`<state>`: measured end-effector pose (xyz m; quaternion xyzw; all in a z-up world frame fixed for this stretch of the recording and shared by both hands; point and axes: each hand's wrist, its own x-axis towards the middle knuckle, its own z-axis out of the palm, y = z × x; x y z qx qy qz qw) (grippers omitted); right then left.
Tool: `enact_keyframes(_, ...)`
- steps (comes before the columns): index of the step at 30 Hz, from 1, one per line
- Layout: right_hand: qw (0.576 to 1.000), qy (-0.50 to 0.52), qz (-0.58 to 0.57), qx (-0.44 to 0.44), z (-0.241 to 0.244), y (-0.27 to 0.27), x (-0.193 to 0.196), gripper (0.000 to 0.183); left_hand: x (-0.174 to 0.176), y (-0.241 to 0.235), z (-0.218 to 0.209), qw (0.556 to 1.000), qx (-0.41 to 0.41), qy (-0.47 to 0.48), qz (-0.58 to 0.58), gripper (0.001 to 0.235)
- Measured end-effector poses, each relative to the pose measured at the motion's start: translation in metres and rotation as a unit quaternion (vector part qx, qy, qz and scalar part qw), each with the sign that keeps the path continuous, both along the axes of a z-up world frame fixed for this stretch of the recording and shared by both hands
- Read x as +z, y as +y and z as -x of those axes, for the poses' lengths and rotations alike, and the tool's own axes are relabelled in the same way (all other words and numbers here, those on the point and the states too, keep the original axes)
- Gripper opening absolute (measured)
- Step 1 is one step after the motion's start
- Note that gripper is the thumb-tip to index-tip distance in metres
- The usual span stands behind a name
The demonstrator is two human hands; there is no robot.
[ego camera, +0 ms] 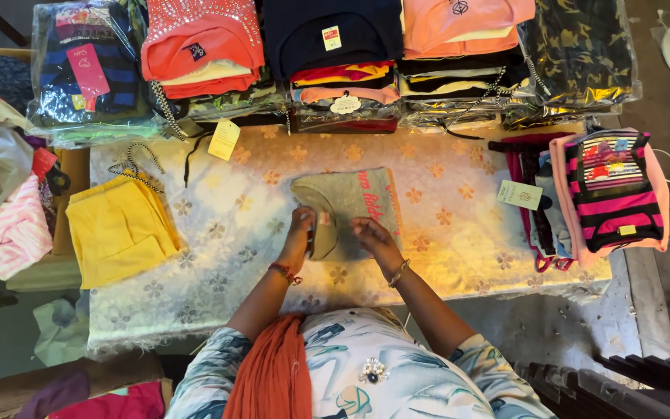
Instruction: The person folds several garments on a table, including a pink t-shirt, a red top, a yellow top, a striped top, and a grey t-shirt. Each item is smoothed, folded into a compact rectangle, and stacked on the table.
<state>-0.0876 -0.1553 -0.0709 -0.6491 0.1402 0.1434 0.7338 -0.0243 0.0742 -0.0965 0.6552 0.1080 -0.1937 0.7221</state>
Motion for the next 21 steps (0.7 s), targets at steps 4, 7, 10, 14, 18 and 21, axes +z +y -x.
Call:
enact_keyframes(4,0.993,0.05,-0.095,-0.042,-0.02,-0.004,-0.004,0.041,0.019,-0.013,-0.005,0.949,0.096,0.17,0.247,0.045)
enact_keyframes(7,0.988,0.058,-0.136,-0.047,-0.023,-0.011,-0.012,0.056,0.004,-0.025,-0.008,0.958,0.095,0.139,0.23,0.045)
enact_keyframes(10,0.986,0.071,-0.147,-0.031,-0.023,-0.009,0.001,0.068,0.002,-0.038,-0.008,0.981,0.047,0.046,0.185,0.047)
enact_keyframes(14,0.976,0.102,-0.189,-0.022,-0.028,-0.015,0.011,0.078,0.006,-0.071,-0.007,0.996,0.014,-0.072,0.051,0.041)
enact_keyframes(18,0.963,0.117,-0.242,-0.036,-0.026,-0.03,0.028,0.079,0.033,-0.104,-0.005,0.971,-0.061,-0.231,-0.027,0.043)
enact_keyframes(21,0.941,0.132,-0.295,-0.101,-0.024,-0.044,0.03,0.073,0.023,-0.123,-0.007,0.974,-0.113,-0.191,-0.032,0.044)
